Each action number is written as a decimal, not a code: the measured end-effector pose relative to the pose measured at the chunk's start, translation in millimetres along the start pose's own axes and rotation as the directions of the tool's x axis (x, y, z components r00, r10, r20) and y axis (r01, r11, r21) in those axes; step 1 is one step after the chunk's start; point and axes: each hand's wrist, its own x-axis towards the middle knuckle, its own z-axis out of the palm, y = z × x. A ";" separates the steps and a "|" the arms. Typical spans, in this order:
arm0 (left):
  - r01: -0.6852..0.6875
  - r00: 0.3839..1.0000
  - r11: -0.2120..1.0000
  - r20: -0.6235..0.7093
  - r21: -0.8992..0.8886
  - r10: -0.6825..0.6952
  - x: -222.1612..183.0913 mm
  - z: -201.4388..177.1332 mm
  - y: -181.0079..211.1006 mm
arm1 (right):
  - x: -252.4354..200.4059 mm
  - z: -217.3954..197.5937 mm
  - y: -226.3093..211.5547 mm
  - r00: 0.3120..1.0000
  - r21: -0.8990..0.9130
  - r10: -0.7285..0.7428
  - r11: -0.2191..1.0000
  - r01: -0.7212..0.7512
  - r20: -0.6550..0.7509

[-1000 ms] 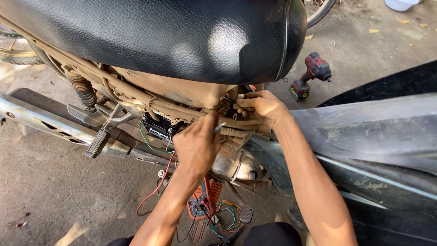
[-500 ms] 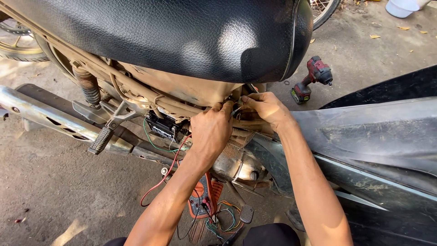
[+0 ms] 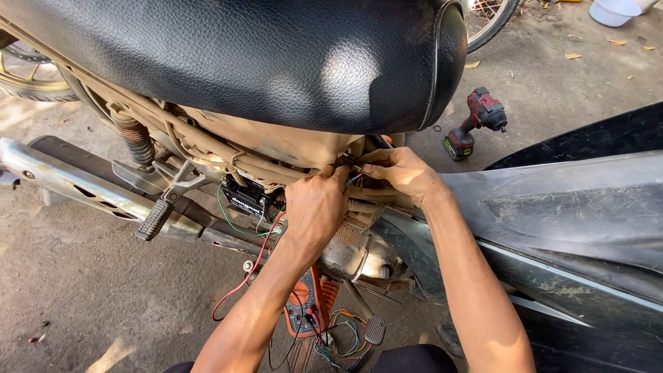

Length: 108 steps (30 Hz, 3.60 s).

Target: Testing and repairing the electrical system of a motorcycle using a multimeter and inspecting wiring.

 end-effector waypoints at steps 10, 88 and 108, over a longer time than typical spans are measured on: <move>-0.022 0.998 0.999 0.067 0.031 0.020 3.9 -3.5 -0.7 | 5.0 -3.6 6.4 1.000 0.028 0.002 1.000 -0.002 -0.002; -0.038 0.988 0.898 0.118 -0.439 0.100 -39.4 -17.7 -6.4 | -45.9 26.8 1.6 0.788 -0.487 -0.574 0.766 0.421 -0.222; 0.013 1.000 -0.139 0.011 -0.990 0.017 -77.7 -80.0 -36.1 | -37.3 14.7 18.7 0.720 -0.562 -0.681 0.650 0.512 -0.133</move>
